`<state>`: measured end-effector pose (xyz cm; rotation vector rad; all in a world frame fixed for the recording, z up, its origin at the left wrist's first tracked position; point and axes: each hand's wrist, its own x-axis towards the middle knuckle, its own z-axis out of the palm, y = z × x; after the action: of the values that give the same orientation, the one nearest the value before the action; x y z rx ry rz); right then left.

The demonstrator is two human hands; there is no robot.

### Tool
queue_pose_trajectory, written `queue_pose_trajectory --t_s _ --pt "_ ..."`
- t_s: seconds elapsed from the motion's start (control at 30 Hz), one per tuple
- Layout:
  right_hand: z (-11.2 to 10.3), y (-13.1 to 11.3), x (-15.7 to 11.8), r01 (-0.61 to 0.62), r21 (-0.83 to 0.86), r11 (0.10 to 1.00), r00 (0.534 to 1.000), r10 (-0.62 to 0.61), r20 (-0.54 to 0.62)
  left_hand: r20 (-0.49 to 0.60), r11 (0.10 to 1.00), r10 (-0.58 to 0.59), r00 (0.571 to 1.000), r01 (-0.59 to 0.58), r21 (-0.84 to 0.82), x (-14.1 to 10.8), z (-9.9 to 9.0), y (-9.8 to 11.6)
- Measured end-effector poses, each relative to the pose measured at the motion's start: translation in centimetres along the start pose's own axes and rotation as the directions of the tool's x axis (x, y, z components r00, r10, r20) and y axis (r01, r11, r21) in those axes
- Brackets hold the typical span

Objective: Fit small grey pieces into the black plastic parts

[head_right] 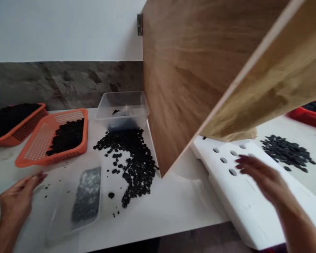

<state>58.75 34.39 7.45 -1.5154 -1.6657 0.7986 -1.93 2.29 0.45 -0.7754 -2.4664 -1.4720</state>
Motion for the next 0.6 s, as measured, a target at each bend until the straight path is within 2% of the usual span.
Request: queue_pose_trajectory --t_s 0.03,0.07,0.1,0.13,0.17,0.2,0.23,0.27,0.33,0.4,0.47,0.6 --pt "2.0 -1.6 -2.8 0.032 0.035 0.999 0.974 -0.039 0.223 0.049 1.0 0.023 0.999 -0.023 0.0 -0.4 -0.2 -0.6" --pt "4.5 -3.3 -5.9 0.088 0.039 0.995 0.904 -0.096 0.417 0.121 0.998 0.07 0.99 -0.069 -0.014 -1.2 -0.1 -0.8" --pt "7.5 -5.1 -8.9 0.179 0.057 0.982 0.837 -0.183 0.515 0.197 0.991 0.133 0.971 -0.128 -0.042 -2.3 0.1 -0.6" --pt "10.9 -6.8 -11.6 0.275 0.069 0.959 0.745 -0.258 0.615 0.308 0.968 0.248 0.918 -0.227 -0.104 -3.5 0.3 -0.1" --pt "14.5 -8.4 -13.9 0.374 0.082 0.924 0.686 -0.335 0.646 0.415 0.875 0.482 0.771 -0.447 -0.187 -4.8 0.5 0.6" --pt "18.1 -9.7 -15.8 0.474 0.094 0.875 0.659 -0.424 0.621 0.433 0.735 0.667 0.606 -0.631 -0.248 -6.1 0.5 1.3" --pt "21.5 -10.7 -17.2 0.558 0.069 0.827 0.651 -0.488 0.582 0.437 0.613 0.764 0.474 -0.746 -0.262 -7.2 0.5 2.0" --pt "24.6 -11.5 -18.2 0.624 0.019 0.781 0.628 -0.516 0.582 0.456 0.541 0.798 0.393 -0.801 -0.257 -8.1 0.3 2.6" --pt "29.3 -12.4 -19.4 0.72 -0.122 0.684 0.601 -0.526 0.602 0.446 0.543 0.804 0.394 -0.793 -0.276 -9.0 -0.1 3.1" --pt "32.2 -12.8 -20.2 0.748 -0.223 0.625 0.595 -0.483 0.643 0.454 0.566 0.795 0.402 -0.762 -0.315 -9.3 -0.6 2.7" --pt "33.7 -12.8 -20.9 0.741 -0.289 0.606 0.615 -0.441 0.654 0.449 0.568 0.799 0.401 -0.748 -0.343 -9.4 -1.0 1.7" --pt "34.7 -13.1 -22.1 0.7 -0.397 0.594 0.68 -0.381 0.627 0.356 0.559 0.823 0.443 -0.745 -0.365 -9.8 -1.0 0.1"
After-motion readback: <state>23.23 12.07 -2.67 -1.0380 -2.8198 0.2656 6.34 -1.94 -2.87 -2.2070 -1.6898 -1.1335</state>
